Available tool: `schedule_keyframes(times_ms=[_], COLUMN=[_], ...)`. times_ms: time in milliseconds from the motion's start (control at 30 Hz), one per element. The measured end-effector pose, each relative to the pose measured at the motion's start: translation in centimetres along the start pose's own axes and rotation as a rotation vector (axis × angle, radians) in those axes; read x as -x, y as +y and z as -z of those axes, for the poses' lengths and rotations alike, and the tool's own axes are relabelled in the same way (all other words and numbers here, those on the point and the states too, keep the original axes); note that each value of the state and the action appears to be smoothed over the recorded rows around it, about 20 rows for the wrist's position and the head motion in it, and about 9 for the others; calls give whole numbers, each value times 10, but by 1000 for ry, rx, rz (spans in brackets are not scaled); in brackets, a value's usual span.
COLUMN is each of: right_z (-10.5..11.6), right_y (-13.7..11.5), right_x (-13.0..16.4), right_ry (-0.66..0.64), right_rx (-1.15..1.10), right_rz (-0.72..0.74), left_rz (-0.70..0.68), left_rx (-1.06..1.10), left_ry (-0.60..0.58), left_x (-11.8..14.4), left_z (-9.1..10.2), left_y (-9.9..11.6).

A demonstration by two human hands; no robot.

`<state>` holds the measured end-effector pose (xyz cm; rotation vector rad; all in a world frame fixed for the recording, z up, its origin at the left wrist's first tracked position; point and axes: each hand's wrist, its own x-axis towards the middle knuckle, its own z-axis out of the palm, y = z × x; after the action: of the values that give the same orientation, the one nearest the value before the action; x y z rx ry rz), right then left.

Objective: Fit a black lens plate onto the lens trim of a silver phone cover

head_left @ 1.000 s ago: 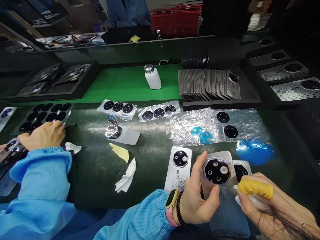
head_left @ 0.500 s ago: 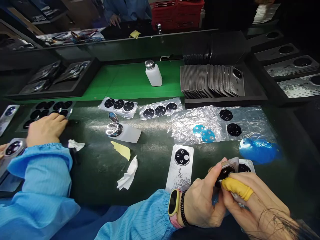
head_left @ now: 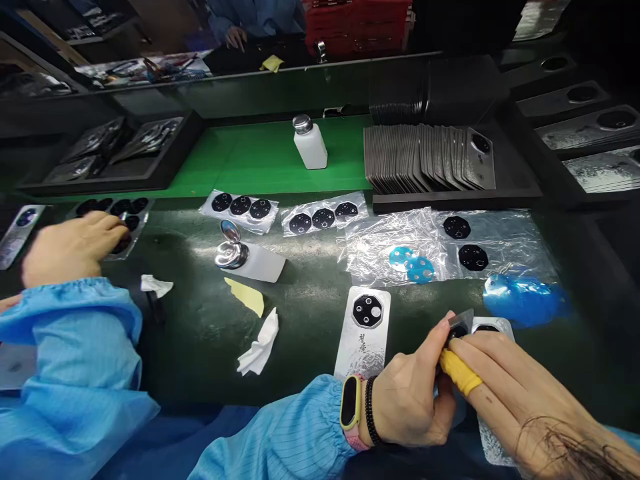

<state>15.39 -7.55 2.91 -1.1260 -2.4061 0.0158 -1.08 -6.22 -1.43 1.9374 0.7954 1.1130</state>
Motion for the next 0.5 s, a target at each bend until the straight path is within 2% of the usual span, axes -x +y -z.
schedule_keyframes(times_ms=[100, 200, 267, 367, 500], right_z=[9, 8, 2, -9, -18], right_y=[13, 19, 18, 10, -5], right_x=[-6, -10, -10, -9, -13], right_ry=[-61, -12, 51, 180, 304], right_rx=[76, 117, 94, -3, -82], right_rz=[221, 286, 223, 49, -200], left_rz=[-28, -59, -56, -39, -129], left_rx=[-42, -72, -100, -123, -71], left_ry=[-51, -42, -2, 52, 86], left_x=[-4, -6, -6, -4, -1], left_z=[2, 3, 2, -2, -7], left_y=[-2, -3, -4, -6, -12])
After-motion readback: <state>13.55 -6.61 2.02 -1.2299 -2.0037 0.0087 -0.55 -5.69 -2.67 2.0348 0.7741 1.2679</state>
